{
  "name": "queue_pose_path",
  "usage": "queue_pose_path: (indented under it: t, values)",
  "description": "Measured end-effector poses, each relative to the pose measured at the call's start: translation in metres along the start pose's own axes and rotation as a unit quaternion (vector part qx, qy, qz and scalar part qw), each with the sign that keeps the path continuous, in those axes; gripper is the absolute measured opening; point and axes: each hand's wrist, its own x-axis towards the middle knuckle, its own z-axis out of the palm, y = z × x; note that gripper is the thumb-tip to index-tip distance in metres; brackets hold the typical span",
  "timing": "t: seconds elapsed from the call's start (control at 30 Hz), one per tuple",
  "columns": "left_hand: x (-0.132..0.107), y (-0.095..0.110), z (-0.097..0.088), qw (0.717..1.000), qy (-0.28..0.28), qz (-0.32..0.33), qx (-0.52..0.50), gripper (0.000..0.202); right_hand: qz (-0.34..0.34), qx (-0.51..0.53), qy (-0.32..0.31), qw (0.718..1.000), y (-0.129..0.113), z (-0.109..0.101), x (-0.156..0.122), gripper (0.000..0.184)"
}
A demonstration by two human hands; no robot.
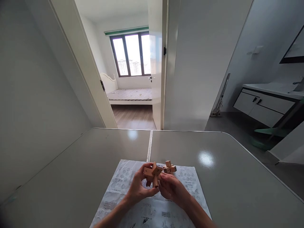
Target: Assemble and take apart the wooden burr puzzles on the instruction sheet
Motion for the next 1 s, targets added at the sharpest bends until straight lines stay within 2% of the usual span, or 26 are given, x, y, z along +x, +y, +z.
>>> queue_pose_path:
  t: [0.13, 0.27, 0.5, 0.67, 0.87, 1.0]
  values:
    - [0.000, 0.002, 0.000, 0.999, -0.003, -0.030, -0.030, 0.074, 0.007, 0.077, 0.029, 0.997, -0.001, 0.005, 0.000, 0.031]
    - [0.000, 0.007, 0.000, 0.997, -0.018, -0.046, -0.052, 0.075, 0.014, 0.080, 0.024, 0.996, 0.000, 0.003, -0.001, 0.032]
    - [0.000, 0.013, 0.003, 0.994, -0.037, -0.037, -0.095, 0.077, 0.038, 0.096, 0.023, 0.994, 0.000, 0.001, -0.003, 0.034]
    - [0.001, 0.012, 0.001, 0.991, -0.062, -0.035, -0.115, 0.074, 0.058, 0.027, -0.086, 0.994, 0.004, -0.005, -0.002, 0.045]
    - [0.007, 0.008, -0.002, 0.987, -0.049, -0.073, -0.137, 0.077, 0.060, -0.002, -0.081, 0.995, 0.009, -0.006, -0.003, 0.038]
    - [0.010, 0.005, -0.004, 0.988, -0.054, -0.078, -0.125, 0.080, 0.020, -0.042, -0.062, 0.997, 0.005, 0.002, -0.003, 0.046]
